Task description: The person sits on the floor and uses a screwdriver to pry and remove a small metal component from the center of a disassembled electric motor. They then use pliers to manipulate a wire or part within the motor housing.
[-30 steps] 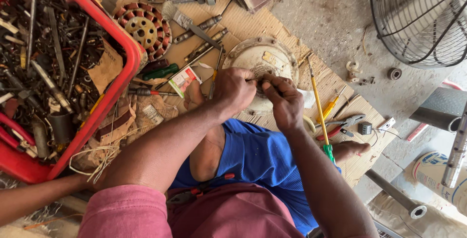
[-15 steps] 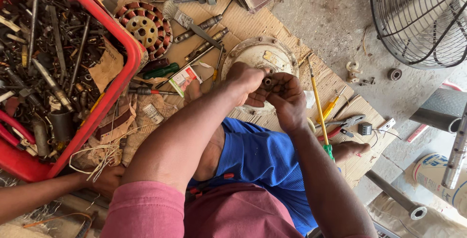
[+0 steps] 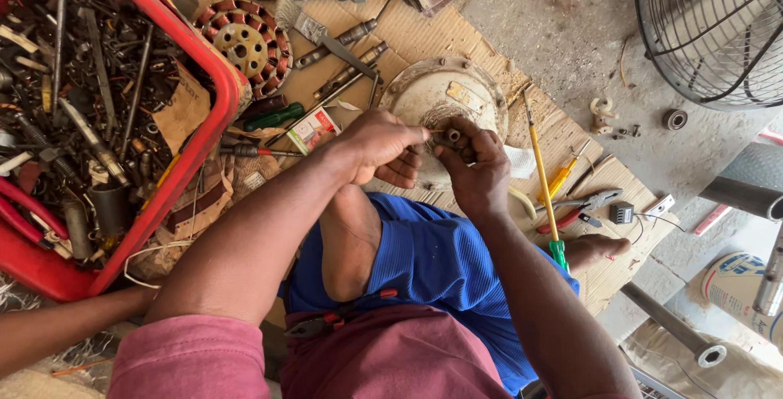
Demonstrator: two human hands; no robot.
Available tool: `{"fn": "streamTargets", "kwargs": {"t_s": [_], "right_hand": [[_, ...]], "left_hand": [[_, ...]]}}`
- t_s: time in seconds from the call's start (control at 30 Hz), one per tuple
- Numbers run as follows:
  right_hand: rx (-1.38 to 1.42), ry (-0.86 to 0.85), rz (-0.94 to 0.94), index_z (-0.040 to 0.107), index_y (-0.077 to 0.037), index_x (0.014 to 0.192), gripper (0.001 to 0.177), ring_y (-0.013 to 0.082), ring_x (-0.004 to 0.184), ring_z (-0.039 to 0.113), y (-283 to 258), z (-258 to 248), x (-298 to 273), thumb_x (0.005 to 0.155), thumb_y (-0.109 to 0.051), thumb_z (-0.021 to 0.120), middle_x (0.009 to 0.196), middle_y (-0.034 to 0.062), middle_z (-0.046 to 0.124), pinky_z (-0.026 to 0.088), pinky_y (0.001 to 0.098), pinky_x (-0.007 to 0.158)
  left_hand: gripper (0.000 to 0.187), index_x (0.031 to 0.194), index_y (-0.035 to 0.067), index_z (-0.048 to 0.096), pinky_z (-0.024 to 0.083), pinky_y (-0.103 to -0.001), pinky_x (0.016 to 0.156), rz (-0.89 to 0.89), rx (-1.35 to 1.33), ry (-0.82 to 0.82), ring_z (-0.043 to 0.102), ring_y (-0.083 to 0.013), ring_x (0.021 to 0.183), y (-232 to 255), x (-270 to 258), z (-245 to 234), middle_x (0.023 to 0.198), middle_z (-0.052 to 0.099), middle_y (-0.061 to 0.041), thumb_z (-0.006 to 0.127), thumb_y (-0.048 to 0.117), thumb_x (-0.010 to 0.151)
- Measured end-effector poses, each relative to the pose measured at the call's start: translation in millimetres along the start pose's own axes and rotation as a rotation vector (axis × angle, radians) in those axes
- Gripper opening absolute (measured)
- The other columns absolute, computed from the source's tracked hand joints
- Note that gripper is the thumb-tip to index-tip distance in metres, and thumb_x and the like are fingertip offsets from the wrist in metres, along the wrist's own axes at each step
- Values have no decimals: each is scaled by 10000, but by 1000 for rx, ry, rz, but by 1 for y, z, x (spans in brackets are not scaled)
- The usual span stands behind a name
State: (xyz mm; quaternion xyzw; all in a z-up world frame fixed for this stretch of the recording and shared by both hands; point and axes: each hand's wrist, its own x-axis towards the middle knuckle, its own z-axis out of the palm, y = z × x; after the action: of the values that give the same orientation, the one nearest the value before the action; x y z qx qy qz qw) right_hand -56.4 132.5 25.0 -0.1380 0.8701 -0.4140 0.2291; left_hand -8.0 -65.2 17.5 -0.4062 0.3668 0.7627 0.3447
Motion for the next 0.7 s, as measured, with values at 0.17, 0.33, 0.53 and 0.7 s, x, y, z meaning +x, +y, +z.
{"fn": "streamTargets", "kwargs": {"t_s": [0.17,0.33,0.53,0.7], "right_hand": [[169,-2,81,641,-97,1342,607,61,832,530,5,4,1,782,-81,876,958,-30,599,511,215,778],[14,1,41,681,-74,1334,592,73,850,570,3,2,1,787,-123,903,993,-12,608,539,230,789],[-38,78,75,670,-80,1350,677,100,855,587,-4,8,-1,743,-182,952,1008,25,592,533,245,776],[-64,77,7,705,-85,1325,647,127,904,611,6,6,1,736,-172,959,1013,34,622,527,269,814]], "left_hand": [[120,997,-5,691,673,-378,709,493,79,119,752,-225,760,-23,25,-3,896,731,-138,682,80,912],[224,1042,46,782,620,-317,806,1002,691,451,781,-201,832,-29,25,22,967,808,-127,837,128,841],[370,1147,1,674,635,-307,677,701,435,372,792,-190,766,-9,-1,22,909,795,-144,789,54,799],[304,1080,-6,675,638,-307,647,702,563,379,768,-190,759,-8,-6,17,915,775,-142,790,20,800]]}}
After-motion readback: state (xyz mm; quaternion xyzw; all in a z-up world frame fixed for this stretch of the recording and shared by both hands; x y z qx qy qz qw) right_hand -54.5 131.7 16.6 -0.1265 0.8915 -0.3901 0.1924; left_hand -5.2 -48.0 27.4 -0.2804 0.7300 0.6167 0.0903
